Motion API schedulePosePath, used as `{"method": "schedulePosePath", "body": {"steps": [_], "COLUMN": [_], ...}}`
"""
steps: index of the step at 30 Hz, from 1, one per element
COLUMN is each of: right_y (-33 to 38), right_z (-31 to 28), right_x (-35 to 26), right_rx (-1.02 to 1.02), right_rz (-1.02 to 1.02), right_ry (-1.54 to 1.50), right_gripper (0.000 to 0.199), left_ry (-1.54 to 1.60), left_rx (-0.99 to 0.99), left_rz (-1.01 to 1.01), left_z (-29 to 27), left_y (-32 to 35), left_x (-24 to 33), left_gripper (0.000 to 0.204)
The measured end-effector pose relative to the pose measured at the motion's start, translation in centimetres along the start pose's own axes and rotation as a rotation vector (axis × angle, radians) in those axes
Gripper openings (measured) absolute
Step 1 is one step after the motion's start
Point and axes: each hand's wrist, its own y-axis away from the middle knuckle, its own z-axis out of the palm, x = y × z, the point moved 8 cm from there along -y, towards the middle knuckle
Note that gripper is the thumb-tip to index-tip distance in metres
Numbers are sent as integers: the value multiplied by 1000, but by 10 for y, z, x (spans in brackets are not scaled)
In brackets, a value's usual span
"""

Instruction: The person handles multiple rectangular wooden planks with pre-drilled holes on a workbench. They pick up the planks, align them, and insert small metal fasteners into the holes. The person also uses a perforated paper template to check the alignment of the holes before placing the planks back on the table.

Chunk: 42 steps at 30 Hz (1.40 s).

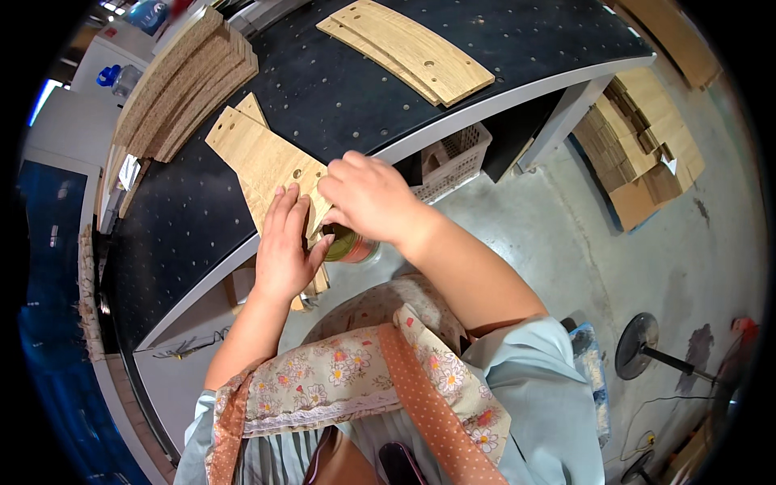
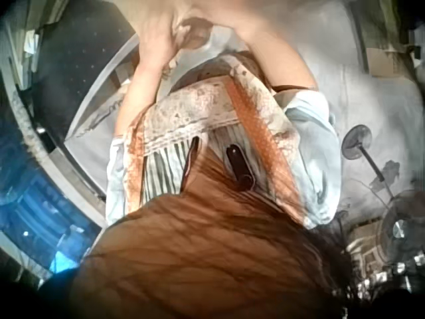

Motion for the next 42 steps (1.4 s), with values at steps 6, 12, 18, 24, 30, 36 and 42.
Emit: {"method": "schedulePosePath", "body": {"steps": [6,12,18,24,30,36,42], "right_y": [4,3,0,31,29,22,24], "right_z": [-6,13,13,40,68,65,58], "right_x": [-2,14,6,61,29,0,1], "right_rx": [59,-44,9,247,-168,-318,-277], "right_rz": [23,76,71,641,871,721,662], "right_ry": [-59,-226,-213,-1068,-963,-494,-455], "right_gripper": [39,39,37,45,35,42,43], "left_ry": [17,16,26,351,779,1772,1864], "left_rx": [-1,-2,29,-70,354,119,118], "left_rz": [4,22,-7,4,-599,-908,-813], "left_z": [0,-4,-6,-11,4,45,59], "left_y": [-1,-3,-1,5,90,77,67], "left_x": [0,4,-2,-26,-112,-71,-65], "left_gripper": [65,64,62,64,43,41,42]}}
